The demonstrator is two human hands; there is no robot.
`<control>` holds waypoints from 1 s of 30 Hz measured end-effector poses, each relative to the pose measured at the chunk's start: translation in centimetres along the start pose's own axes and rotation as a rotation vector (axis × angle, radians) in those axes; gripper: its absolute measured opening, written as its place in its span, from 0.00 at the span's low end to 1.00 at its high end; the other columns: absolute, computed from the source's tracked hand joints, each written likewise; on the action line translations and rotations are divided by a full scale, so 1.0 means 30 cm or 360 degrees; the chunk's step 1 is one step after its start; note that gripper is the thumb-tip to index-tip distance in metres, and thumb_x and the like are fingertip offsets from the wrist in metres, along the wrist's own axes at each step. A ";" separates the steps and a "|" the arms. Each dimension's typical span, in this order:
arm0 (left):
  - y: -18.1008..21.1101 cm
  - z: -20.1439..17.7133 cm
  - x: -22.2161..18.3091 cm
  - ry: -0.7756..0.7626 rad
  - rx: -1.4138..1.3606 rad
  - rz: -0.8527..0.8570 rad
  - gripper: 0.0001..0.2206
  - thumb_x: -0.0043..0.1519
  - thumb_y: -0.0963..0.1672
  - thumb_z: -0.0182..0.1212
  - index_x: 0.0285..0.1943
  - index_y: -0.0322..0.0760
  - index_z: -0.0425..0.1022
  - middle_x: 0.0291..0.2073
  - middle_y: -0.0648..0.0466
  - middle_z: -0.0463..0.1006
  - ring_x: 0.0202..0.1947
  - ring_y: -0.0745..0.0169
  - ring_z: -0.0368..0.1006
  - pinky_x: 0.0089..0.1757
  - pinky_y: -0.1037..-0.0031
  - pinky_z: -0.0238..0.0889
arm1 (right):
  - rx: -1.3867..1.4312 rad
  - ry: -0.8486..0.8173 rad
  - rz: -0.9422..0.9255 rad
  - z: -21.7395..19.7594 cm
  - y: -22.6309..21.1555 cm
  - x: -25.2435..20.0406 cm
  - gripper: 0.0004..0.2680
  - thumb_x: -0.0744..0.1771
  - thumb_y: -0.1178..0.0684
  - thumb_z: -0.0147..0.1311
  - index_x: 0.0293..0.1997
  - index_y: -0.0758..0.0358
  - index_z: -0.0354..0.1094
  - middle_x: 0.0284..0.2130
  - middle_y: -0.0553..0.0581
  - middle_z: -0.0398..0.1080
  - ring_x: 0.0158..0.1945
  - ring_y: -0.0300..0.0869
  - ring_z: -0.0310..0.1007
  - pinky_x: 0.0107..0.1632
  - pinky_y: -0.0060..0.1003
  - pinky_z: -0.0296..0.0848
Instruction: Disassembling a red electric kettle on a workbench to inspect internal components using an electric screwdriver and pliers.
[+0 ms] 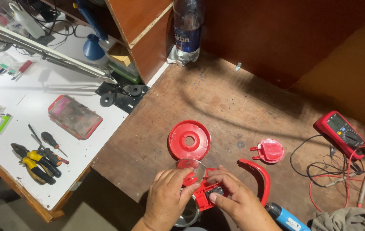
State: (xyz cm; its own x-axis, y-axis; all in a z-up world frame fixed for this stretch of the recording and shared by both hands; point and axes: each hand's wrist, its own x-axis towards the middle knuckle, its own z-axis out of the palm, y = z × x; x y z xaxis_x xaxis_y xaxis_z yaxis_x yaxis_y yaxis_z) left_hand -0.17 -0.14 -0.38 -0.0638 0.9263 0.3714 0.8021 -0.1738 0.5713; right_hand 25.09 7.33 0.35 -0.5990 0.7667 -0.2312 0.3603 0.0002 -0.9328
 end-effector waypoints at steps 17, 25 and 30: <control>-0.039 -0.082 0.027 0.0046 -0.0409 -0.0084 0.13 0.68 0.47 0.75 0.61 0.48 0.88 0.59 0.65 0.94 0.53 0.60 0.89 0.58 0.63 0.75 | -0.0145 0.0311 0.0303 0.096 -0.111 0.034 0.15 0.66 0.48 0.71 0.61 0.46 0.85 0.74 0.43 0.78 0.78 0.34 0.77 0.66 0.37 0.75; -0.148 -0.222 0.029 -0.0210 -0.2354 -0.1669 0.24 0.64 0.50 0.72 0.66 0.32 0.84 0.56 0.27 0.94 0.30 0.56 0.80 0.39 0.67 0.70 | -0.0200 0.0180 0.0187 0.042 0.082 0.027 0.20 0.68 0.44 0.71 0.72 0.43 0.82 0.86 0.51 0.66 0.91 0.39 0.59 0.84 0.44 0.57; -0.320 -0.213 -0.067 -0.0372 -0.2847 -0.1906 0.39 0.48 0.55 0.84 0.64 0.31 0.75 0.53 0.31 0.91 0.34 0.47 0.82 0.31 0.62 0.72 | -0.0116 0.0183 0.0319 0.035 0.103 0.011 0.20 0.67 0.46 0.73 0.68 0.46 0.87 0.88 0.48 0.63 0.91 0.37 0.60 0.85 0.48 0.57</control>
State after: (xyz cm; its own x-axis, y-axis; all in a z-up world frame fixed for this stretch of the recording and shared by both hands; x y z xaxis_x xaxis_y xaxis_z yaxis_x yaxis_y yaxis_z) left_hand -11.53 -2.48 -1.95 0.1880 0.7910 -0.5822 -0.8239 0.4497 0.3450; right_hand 25.27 6.91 -2.90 -0.4262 0.8242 -0.3729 0.5171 -0.1163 -0.8480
